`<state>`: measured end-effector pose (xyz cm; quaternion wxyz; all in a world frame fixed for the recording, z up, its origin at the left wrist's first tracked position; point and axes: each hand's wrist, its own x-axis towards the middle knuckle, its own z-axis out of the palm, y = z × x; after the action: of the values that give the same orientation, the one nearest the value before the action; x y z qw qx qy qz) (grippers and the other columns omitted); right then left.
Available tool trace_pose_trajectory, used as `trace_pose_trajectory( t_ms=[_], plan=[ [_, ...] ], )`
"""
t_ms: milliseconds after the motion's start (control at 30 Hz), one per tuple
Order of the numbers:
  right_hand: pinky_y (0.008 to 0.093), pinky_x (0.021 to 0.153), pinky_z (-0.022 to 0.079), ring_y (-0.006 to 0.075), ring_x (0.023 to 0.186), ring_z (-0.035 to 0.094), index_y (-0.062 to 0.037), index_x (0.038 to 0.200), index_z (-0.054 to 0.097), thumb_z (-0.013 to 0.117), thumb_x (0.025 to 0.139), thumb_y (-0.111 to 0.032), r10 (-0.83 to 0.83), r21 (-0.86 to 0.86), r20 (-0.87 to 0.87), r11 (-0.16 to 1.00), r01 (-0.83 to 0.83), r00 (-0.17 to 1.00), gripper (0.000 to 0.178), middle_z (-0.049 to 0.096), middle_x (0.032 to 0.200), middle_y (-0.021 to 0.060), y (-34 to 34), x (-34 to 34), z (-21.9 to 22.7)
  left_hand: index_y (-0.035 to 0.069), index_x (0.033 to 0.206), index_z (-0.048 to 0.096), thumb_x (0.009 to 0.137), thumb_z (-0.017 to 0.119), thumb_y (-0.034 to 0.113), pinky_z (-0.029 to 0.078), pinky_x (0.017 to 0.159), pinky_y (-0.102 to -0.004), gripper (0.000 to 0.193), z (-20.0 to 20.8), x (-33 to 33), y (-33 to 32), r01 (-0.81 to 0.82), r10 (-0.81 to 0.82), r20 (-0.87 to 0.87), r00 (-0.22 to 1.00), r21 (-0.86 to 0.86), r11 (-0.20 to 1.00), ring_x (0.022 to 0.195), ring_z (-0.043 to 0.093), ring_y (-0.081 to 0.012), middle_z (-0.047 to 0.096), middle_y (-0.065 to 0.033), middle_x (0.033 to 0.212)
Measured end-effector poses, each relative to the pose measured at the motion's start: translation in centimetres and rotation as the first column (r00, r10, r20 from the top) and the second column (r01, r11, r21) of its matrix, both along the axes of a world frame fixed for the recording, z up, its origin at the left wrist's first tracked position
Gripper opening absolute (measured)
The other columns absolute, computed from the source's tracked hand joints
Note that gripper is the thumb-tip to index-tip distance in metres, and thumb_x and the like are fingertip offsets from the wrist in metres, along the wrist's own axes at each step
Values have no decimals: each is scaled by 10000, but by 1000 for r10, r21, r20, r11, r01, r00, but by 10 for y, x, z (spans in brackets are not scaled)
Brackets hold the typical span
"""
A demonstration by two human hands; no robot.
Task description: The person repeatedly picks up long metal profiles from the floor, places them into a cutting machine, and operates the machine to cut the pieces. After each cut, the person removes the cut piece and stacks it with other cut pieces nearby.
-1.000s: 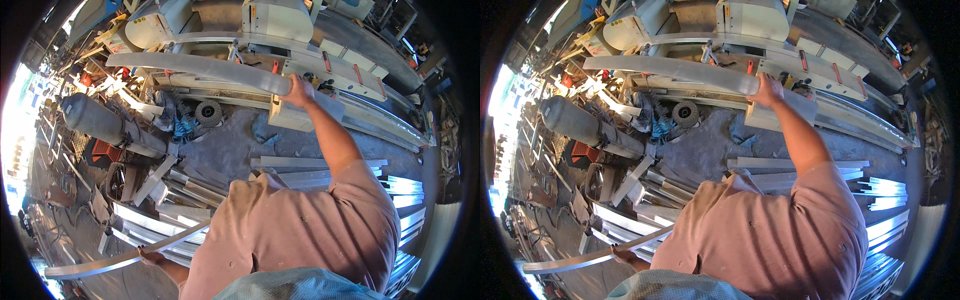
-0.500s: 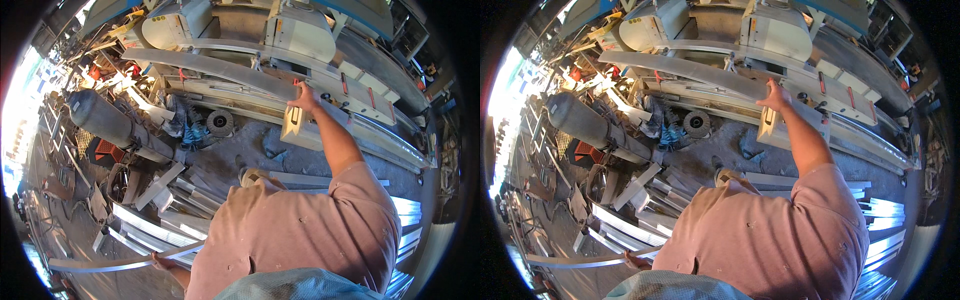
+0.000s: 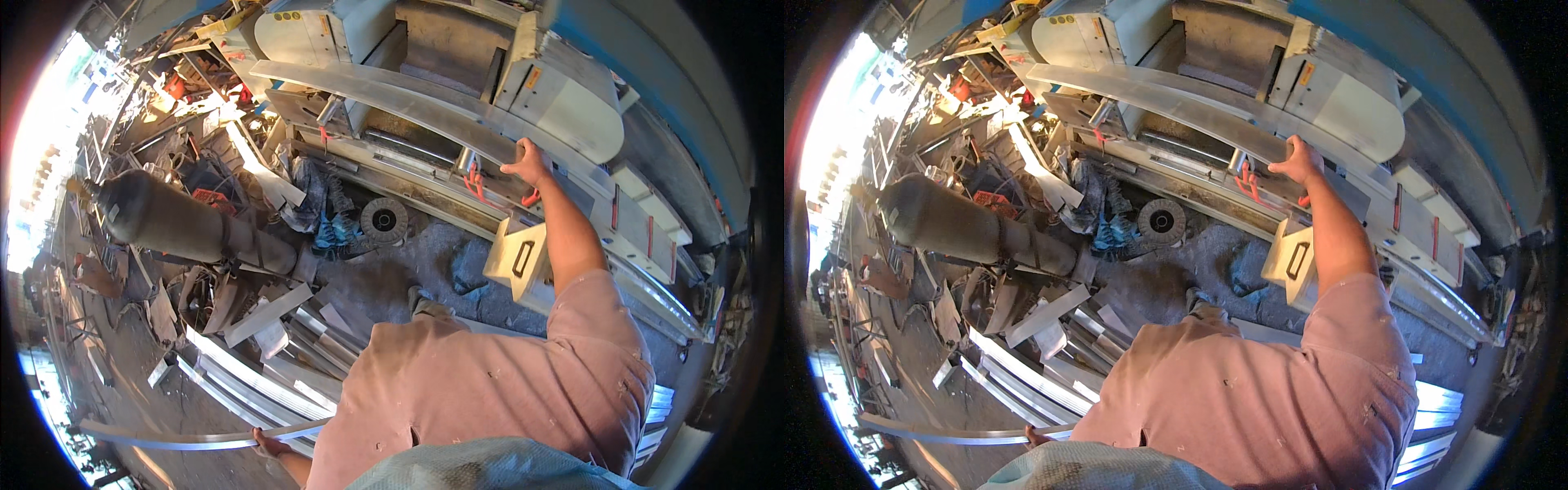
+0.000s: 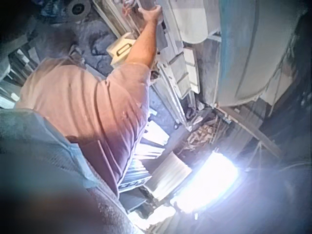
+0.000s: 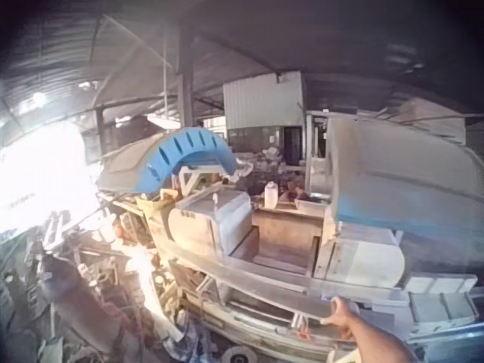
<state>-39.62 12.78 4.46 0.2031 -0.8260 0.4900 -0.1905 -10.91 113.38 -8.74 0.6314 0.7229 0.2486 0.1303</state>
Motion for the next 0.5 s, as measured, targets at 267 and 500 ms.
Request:
trace_pose_trajectory(
  t_ms=[267,500],
  plan=[
    [436,923,528,339,1047,680,-74,1218,601,966,546,-397,12,41,10,999,-12,1000,831,714,1112,163,-117,40,-40,33,1164,634,858,709,233,436,1001,-412,373,40,21,-96,-18,20,-78,997,36,999,1044,561,-232,624,-66,1100],
    [441,955,528,353,1070,673,-59,1218,610,984,532,-394,64,52,-23,997,-63,998,850,708,1137,180,-165,70,-51,24,1202,634,864,727,184,450,1004,-393,385,54,49,-162,79,-77,-18,997,87,993,1071,565,-239,626,-84,1147]
  ],
)
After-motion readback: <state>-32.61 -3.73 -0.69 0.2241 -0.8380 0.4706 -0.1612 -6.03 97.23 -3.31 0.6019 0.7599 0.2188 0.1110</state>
